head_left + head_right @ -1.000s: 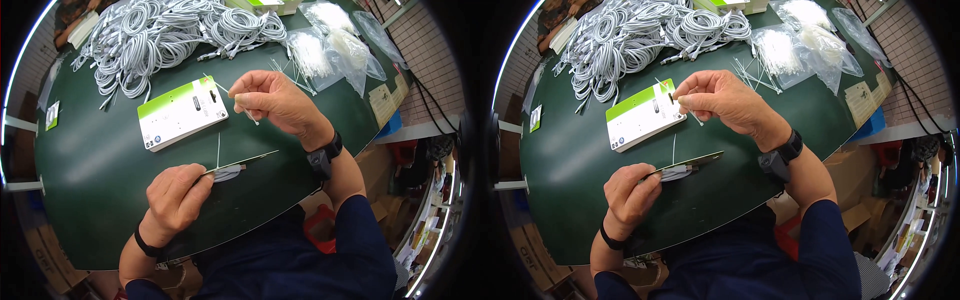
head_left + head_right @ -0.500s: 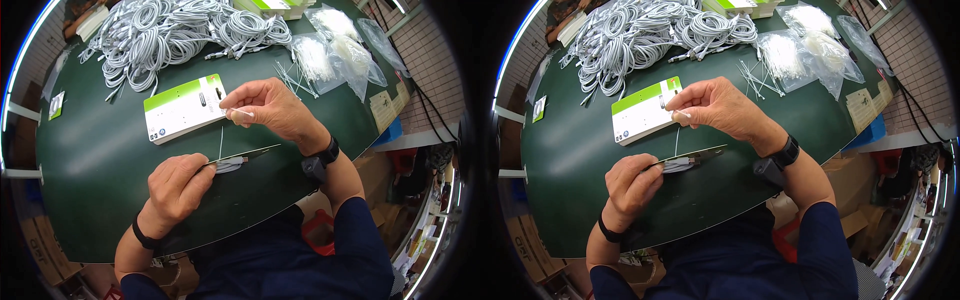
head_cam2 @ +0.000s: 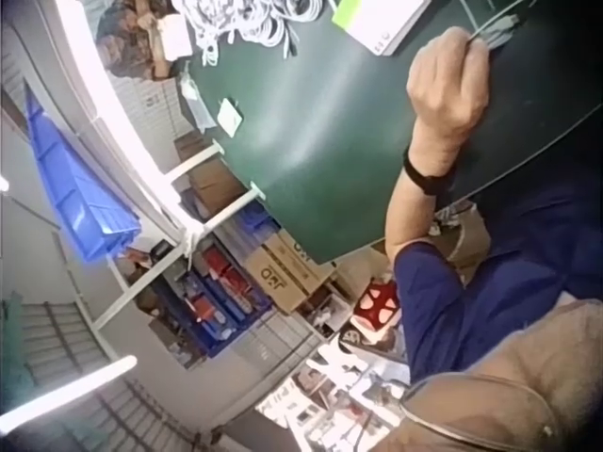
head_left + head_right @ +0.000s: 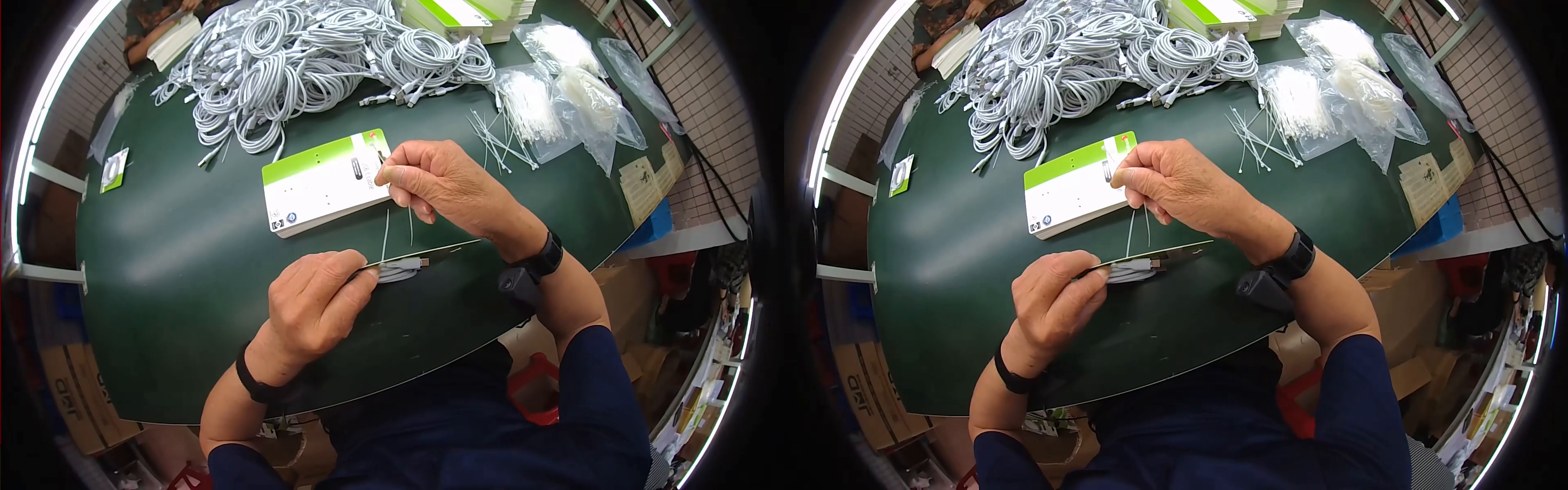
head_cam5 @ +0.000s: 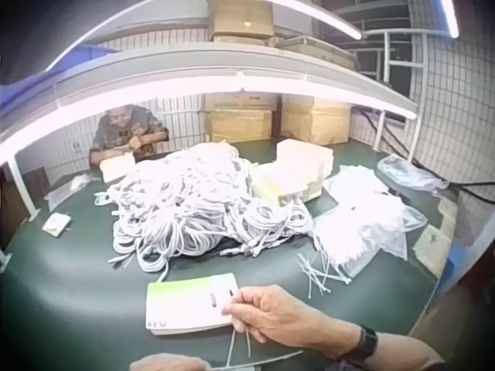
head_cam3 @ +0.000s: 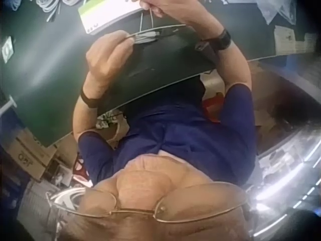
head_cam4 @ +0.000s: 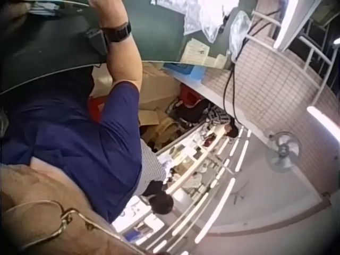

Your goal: The person picks up a cardboard backing and a coiled cable, fits the cable onto the backing, and secures it by threading a plastic tie through the holes. After repeating this process for a second cable, the person places the finished products into a large cardboard bin.

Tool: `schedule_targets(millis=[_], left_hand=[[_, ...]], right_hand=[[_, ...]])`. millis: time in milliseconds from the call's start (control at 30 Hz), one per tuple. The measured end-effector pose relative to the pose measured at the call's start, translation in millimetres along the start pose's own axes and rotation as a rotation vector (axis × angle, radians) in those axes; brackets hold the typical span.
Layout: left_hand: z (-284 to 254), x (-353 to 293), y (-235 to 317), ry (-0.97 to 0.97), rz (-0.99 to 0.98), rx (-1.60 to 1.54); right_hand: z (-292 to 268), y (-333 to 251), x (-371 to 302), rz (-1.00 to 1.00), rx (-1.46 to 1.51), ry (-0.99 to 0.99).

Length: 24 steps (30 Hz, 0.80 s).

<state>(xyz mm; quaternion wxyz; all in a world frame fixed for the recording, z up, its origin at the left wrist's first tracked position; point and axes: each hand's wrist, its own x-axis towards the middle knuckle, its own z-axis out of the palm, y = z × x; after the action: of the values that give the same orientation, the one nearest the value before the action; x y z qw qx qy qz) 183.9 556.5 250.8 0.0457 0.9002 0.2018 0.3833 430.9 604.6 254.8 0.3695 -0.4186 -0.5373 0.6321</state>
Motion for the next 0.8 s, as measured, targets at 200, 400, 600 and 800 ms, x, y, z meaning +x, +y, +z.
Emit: schedule_targets(millis=[200,400,600,800], left_hand=[[-0.5,-1.3,0.2,0.004,-0.001,0.004],[4.2,-1.6,-7.0,0.003,-0.004,0.002],[9.6,-1.8,-11.2,0.055,0.027,0.036],[12.5,-0.7,-11.0,0.032,0.015,0.024]], right_hand=[[1.1,4.1,3.6,-0.065,-0.134,0.043],[-1.7,7.4,9.7,-0.131,-0.111,0.081],[5.1,10.6,9.2,-0.063,0.088,0.161],[4.8,22.3,10.6,-0.022,0.141,0.164]])
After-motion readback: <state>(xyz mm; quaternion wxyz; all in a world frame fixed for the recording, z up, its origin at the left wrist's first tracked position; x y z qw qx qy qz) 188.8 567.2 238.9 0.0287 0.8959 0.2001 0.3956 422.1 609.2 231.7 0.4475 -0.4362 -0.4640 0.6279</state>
